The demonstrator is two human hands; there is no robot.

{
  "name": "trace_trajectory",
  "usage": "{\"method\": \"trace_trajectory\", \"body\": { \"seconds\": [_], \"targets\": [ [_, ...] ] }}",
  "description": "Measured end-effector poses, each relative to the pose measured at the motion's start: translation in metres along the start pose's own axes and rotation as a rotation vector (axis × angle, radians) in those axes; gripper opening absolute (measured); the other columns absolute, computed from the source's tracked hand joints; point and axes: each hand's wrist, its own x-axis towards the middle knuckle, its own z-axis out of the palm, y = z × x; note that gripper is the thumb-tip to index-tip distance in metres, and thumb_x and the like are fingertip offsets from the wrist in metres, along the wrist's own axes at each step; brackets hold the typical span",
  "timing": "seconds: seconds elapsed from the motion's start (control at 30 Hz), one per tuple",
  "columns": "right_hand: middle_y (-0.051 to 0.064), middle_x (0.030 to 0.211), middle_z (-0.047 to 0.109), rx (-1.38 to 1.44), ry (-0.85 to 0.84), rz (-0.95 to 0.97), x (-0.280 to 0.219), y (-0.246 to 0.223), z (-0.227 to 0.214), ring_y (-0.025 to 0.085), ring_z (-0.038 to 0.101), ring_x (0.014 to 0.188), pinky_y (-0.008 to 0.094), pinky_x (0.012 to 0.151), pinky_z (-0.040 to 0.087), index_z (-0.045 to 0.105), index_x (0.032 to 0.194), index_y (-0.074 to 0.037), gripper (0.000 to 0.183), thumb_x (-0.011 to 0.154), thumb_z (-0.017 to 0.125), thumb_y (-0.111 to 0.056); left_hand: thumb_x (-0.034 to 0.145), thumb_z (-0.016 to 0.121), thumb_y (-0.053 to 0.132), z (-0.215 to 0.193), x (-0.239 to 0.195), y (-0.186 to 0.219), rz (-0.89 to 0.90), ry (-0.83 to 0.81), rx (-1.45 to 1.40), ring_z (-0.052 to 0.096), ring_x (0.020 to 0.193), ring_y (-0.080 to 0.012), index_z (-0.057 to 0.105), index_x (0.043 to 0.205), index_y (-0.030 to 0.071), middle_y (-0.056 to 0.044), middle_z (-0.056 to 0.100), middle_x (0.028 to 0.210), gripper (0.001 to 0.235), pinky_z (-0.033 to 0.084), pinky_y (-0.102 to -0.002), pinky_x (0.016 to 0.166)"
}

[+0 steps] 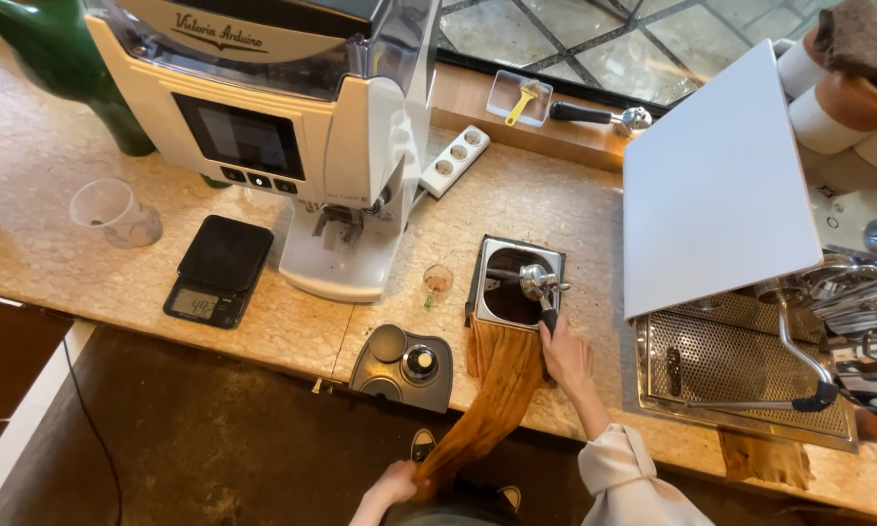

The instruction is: The person cleans a portafilter with a cloth, then pours a dark liquid into a measuring jug. They retrieve a digital scale, place the jug on it, and add a white creamy substance from a container using a spoon while monitoring the weight. The person closes the container and sets it aside.

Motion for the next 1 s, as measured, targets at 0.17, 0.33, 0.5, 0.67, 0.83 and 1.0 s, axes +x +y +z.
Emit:
{"method": "trace_trajectory", "body": {
  "seconds": [0.17, 0.33, 0.5, 0.67, 0.83, 1.0],
  "targets": [
    [0.022, 0.096, 0.070, 0.167, 0.017, -0.061, 0.009, 0.009, -0.006, 0.044, 0.067, 0.086, 0.052, 0.077, 0.050, 0.049, 0.133, -0.007, 0.055, 0.104, 0.039, -0.053, 0.100, 0.059, 0.036, -0.003, 0.008, -0.005, 0.070, 0.019, 0.073, 0.065, 0.107, -0.0297, 0.061, 0.130, 0.015, -0.012, 0.066, 0.119, 0.037, 0.053, -0.038, 0.090],
    [0.008, 0.056, 0.049, 0.984, -0.247, 0.049, -0.017, -0.004, -0.039, 0.020, 0.049, 0.037, 0.033, 0.036, 0.044, 0.048, 0.100, -0.008, 0.037, 0.102, 0.053, -0.044, 0.101, 0.056, 0.036, -0.010, -0.013, -0.001, 0.193, 0.116, 0.051, 0.066, 0.108, -0.0372, 0.063, 0.133, 0.017, -0.018, 0.069, 0.118, 0.038, 0.052, -0.043, 0.090],
    [0.011, 0.095, 0.071, 0.373, -0.052, -0.051, 0.004, 0.010, -0.010, 0.028, 0.067, 0.085, 0.041, 0.077, 0.049, 0.063, 0.117, -0.011, 0.057, 0.101, 0.037, -0.060, 0.096, 0.056, 0.037, -0.012, -0.032, 0.012, 0.404, 0.179, -0.027, 0.067, 0.108, -0.0327, 0.068, 0.109, 0.019, -0.006, 0.075, 0.113, 0.025, 0.047, -0.037, 0.089],
    [0.013, 0.106, 0.073, 0.364, -0.037, -0.038, 0.005, 0.006, -0.008, 0.035, 0.068, 0.094, 0.045, 0.081, 0.051, 0.062, 0.123, -0.013, 0.053, 0.101, 0.040, -0.057, 0.096, 0.060, 0.032, -0.032, -0.063, 0.060, 0.480, 0.161, -0.122, 0.064, 0.088, -0.0153, 0.070, 0.104, 0.018, 0.000, 0.072, 0.096, 0.019, 0.044, -0.029, 0.080],
    [0.005, 0.054, 0.053, 0.758, -0.231, 0.056, -0.011, 0.004, -0.029, 0.018, 0.053, 0.037, 0.031, 0.041, 0.045, 0.050, 0.098, -0.009, 0.043, 0.104, 0.046, -0.051, 0.090, 0.066, 0.023, -0.033, -0.060, 0.109, 0.623, 0.312, -0.325, 0.049, 0.067, -0.0079, 0.067, 0.079, 0.013, 0.006, 0.056, 0.070, 0.015, 0.039, -0.030, 0.065],
    [0.009, 0.046, 0.042, 1.192, -0.308, -0.037, -0.018, 0.030, -0.011, 0.025, 0.048, 0.024, 0.038, 0.024, 0.043, 0.051, 0.094, -0.004, 0.037, 0.107, 0.054, -0.038, 0.099, 0.065, 0.024, -0.070, -0.042, 0.204, 0.819, 0.590, -0.582, 0.067, 0.075, -0.0167, 0.074, 0.093, 0.002, -0.015, 0.074, 0.078, 0.025, 0.055, -0.039, 0.070]
  ]
}}
